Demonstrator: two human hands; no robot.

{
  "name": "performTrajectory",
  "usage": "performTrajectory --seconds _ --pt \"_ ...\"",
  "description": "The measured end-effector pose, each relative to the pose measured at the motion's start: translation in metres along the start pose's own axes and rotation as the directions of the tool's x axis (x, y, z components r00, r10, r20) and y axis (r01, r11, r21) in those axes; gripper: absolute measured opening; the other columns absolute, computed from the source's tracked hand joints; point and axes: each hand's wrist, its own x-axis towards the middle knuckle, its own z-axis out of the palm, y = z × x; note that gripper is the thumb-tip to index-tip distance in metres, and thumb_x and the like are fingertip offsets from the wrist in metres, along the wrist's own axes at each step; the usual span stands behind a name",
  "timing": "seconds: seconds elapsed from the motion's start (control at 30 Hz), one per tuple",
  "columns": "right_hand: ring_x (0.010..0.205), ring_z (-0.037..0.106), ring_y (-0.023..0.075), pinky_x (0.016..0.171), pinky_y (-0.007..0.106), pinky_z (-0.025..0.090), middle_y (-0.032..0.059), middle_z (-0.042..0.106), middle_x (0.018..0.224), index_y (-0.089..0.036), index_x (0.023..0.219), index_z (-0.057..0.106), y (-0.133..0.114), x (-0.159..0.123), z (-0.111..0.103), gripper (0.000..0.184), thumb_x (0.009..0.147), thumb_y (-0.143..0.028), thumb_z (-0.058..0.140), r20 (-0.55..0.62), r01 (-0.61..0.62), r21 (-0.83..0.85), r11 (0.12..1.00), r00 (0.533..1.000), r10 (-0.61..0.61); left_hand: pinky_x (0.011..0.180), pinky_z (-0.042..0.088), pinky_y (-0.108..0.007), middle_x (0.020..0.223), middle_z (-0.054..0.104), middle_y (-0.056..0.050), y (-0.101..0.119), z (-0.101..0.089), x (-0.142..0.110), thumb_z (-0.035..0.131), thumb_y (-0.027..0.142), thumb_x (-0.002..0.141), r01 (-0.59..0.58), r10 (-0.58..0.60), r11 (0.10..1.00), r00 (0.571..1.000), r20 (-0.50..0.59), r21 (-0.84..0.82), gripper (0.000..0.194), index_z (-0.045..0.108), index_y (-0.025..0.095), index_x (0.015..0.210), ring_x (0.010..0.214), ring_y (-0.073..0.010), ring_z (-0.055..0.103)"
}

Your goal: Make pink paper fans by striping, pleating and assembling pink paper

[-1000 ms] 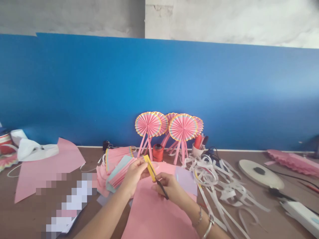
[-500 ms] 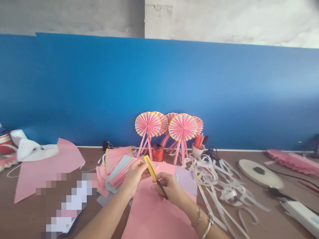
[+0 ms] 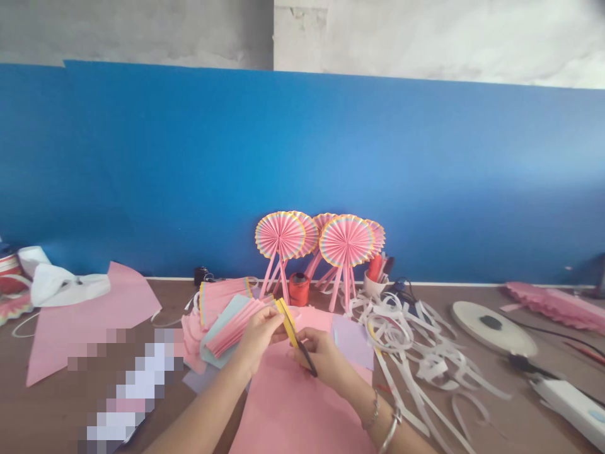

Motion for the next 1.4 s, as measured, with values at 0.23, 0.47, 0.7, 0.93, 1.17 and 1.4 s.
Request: performTrajectory --seconds 0.23,0.47,0.7,0.93,1.17,1.4 --pt "0.040 0.047 0.0099 0.043 0.022 0.034 -0.0052 0.053 0.046 -0.014 0.082 0.059 -0.003 0.000 -0.002 0.042 0.061 -0.048 0.071 -0.043 -0.075 0.043 0.996 0.996 0.077 0.071 0.051 -0.030 0.068 0.070 -0.004 -0.012 -0.005 0.007 0.073 0.035 0.061 0.013 -0.013 1.000 0.999 -0.030 -0.002 0.026 0.054 0.017 0.061 0.072 -0.0206 0.069" --pt "0.054 0.048 0.0096 0.052 0.022 0.034 -0.0034 0.056 0.060 -0.015 0.089 0.057 -0.020 -0.007 -0.005 0.037 0.059 -0.031 0.072 -0.187 -0.058 0.225 0.973 0.977 0.101 0.069 0.051 -0.028 0.076 0.071 -0.007 -0.013 -0.008 0.011 0.070 0.035 0.065 -0.004 0.004 1.000 0.997 -0.076 0.006 0.023 0.059 0.015 0.065 0.075 -0.0192 0.067" --pt "0.050 0.047 0.0083 0.050 0.020 0.031 -0.0049 0.056 0.054 -0.015 0.092 0.055 -0.018 -0.007 -0.004 0.036 0.058 -0.018 0.066 -0.142 -0.035 0.387 0.921 0.985 0.097 0.060 0.049 -0.024 0.071 0.068 -0.004 -0.007 0.001 0.002 0.074 0.037 0.062 -0.008 0.009 1.000 0.999 -0.047 0.021 0.025 0.061 0.015 0.062 0.067 -0.0162 0.064" --pt "0.050 0.052 0.0059 0.042 0.013 0.026 -0.0035 0.058 0.057 -0.015 0.086 0.059 -0.014 -0.004 -0.011 0.031 0.059 -0.015 0.073 0.182 -0.219 0.734 0.643 0.975 0.125 0.067 0.047 -0.027 0.081 0.070 -0.008 0.002 0.003 -0.004 0.070 0.029 0.066 0.032 0.019 0.981 0.965 0.260 -0.189 0.028 0.068 0.012 0.088 0.074 -0.0181 0.064" --pt "0.052 0.056 0.0060 0.040 0.010 0.028 -0.0010 0.062 0.062 -0.013 0.076 0.058 -0.017 -0.006 -0.012 0.027 0.057 -0.010 0.077 0.302 -0.326 0.794 0.513 0.944 0.132 0.061 0.040 -0.022 0.066 0.062 -0.001 -0.001 0.002 -0.005 0.075 0.030 0.068 0.013 0.030 0.992 0.947 0.319 -0.129 0.019 0.068 0.014 0.073 0.058 -0.0093 0.052" --pt "0.055 0.054 0.0049 0.042 0.010 0.028 -0.0015 0.061 0.063 -0.013 0.077 0.057 -0.016 -0.007 -0.013 0.027 0.059 -0.010 0.077 0.343 -0.347 0.808 0.477 0.934 0.098 0.066 0.039 -0.022 0.084 0.067 -0.003 0.000 0.002 -0.008 0.075 0.035 0.067 -0.004 0.012 1.000 0.956 0.294 -0.027 0.027 0.070 0.017 0.088 0.071 -0.0119 0.056"
